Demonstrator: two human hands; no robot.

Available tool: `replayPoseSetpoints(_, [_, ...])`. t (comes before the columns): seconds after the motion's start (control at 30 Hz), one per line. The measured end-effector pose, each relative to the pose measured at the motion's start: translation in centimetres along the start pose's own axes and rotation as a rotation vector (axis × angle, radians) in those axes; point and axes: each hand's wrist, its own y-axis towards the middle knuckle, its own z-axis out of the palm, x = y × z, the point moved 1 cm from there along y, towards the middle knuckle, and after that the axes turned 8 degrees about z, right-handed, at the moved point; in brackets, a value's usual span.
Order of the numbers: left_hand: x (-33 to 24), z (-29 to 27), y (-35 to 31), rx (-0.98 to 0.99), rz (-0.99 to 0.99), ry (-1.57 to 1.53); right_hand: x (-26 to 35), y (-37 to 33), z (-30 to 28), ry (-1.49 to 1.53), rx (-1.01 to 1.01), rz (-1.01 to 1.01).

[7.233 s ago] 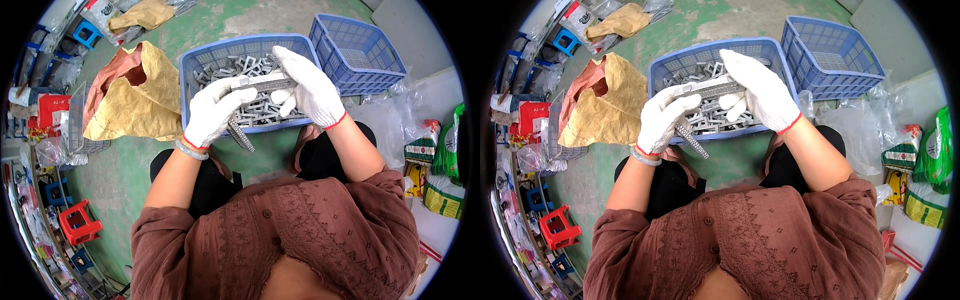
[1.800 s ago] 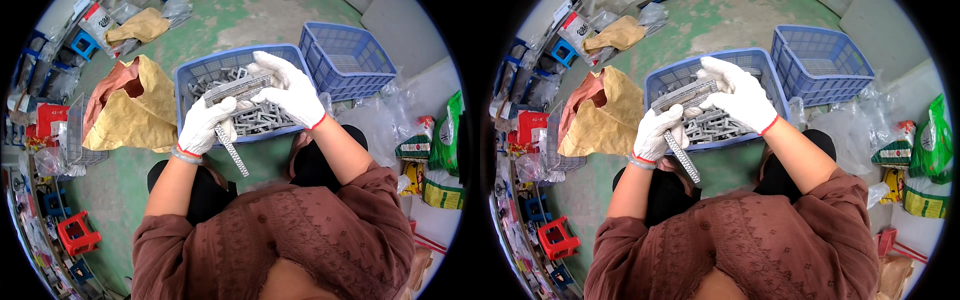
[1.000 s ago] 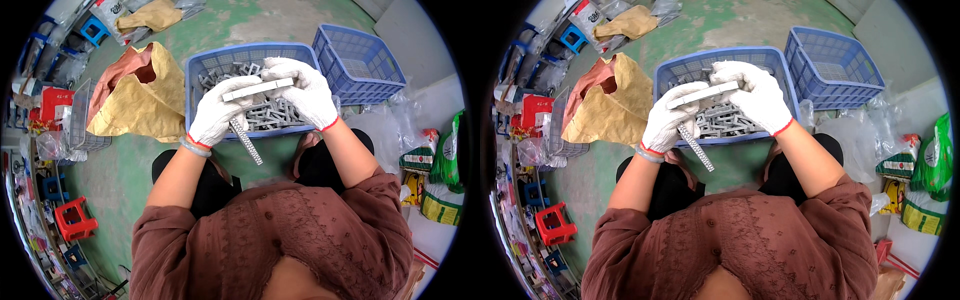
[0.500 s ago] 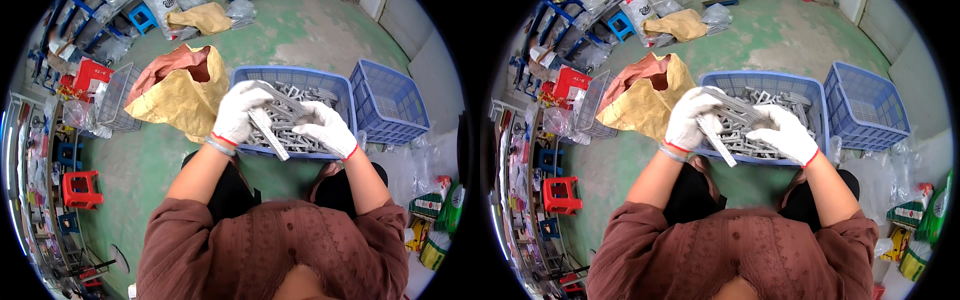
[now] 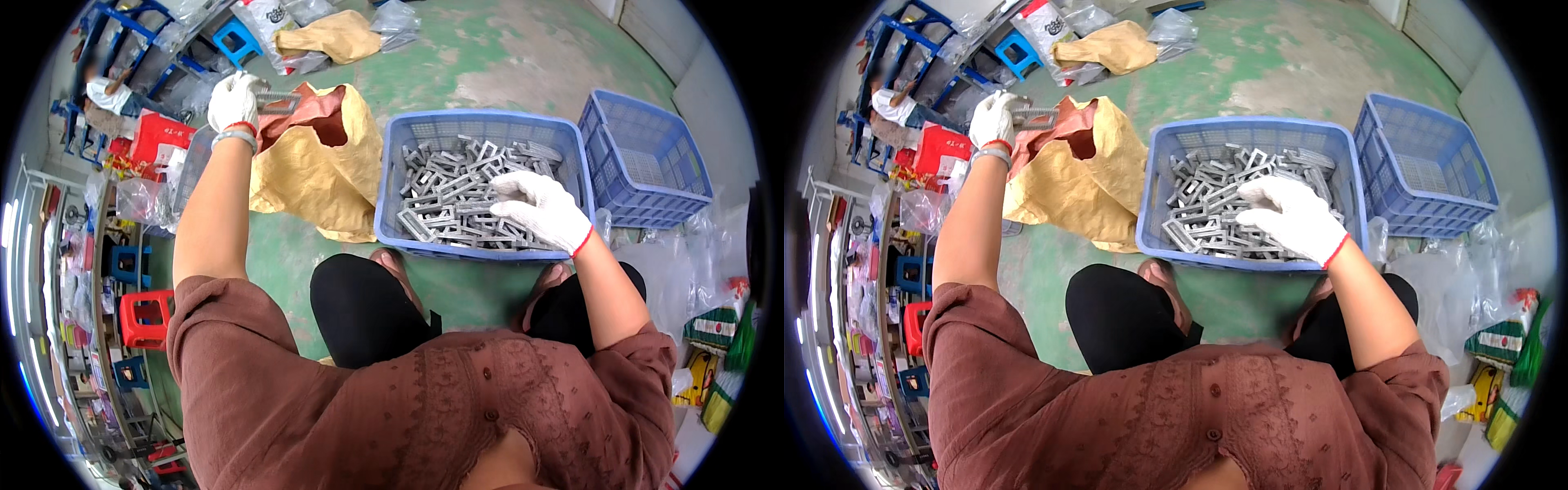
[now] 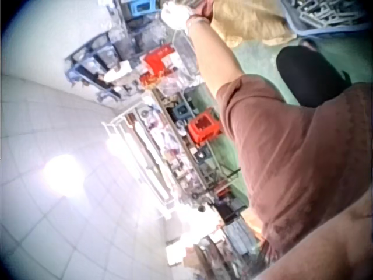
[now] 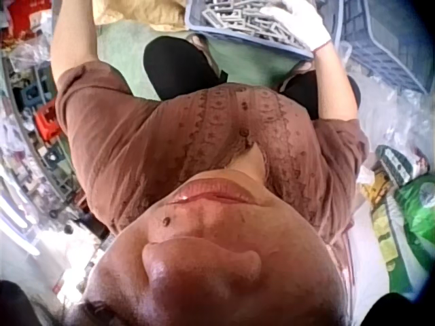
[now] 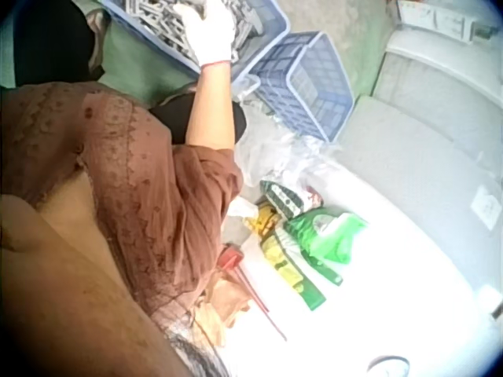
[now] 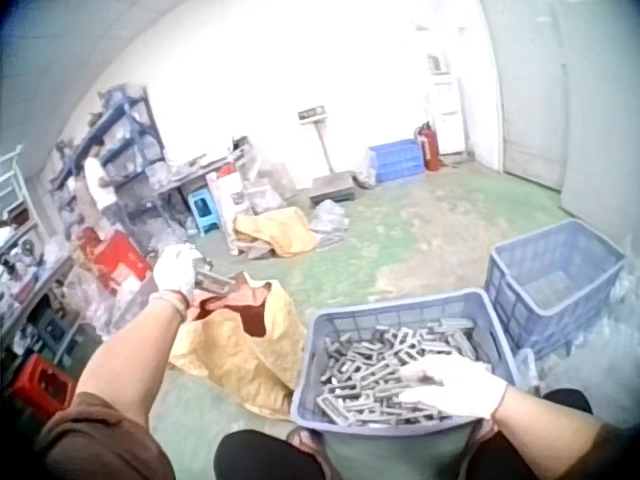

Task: The person sits on the floor and sorts small metal parts from a blue crate into a plastic bag. They pick up handfuls of parts, inspect them, and transfer them into the bag.

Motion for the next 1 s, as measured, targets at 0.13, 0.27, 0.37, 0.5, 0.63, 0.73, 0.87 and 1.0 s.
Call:
replayPoseSetpoints(0.13, [2.6, 1.9, -2.2, 0.239, -0.218, 0.099, -1.3, 0.8, -1.1, -0.046, -0.017, -0.003])
replayPoseSetpoints(0.27, [7.1, 0.8, -2.9, 0.616, -0.124, 0.257, -1.5, 2.1, -2.0, -0.168, -0.076, -0.007])
replayPoseSetpoints(0.37, [5.9, 2.3, -4.3, 0.717, -0.115, 0.248, -3.5, 3.2, -3.5, -0.173, -0.124, -0.018])
replayPoseSetpoints(0.5, [6.1, 1.7, -2.9, 0.571, -0.184, 0.148, -5.5, 4.7, -4.3, -0.272, -0.198, 0.033])
replayPoseSetpoints(0.63, [1.4, 2.5, -4.9, 0.424, -0.015, 0.136, -6.9, 5.3, -3.9, -0.445, -0.184, 0.113])
replayPoseSetpoints(0.73, [-4.5, 3.8, -9.9, 0.308, 0.281, 0.003, -9.2, 6.6, -3.1, -0.527, -0.078, 0.181])
replayPoseSetpoints(0.87, [-13.3, 8.1, -20.0, 0.241, 0.432, -0.063, -10.3, 6.8, -1.8, -0.618, 0.067, 0.388])
replayPoseSetpoints(1.0, [-11.5, 10.9, -25.5, 0.366, 0.494, 0.024, -13.9, 10.2, 0.5, -0.946, 0.183, 0.370])
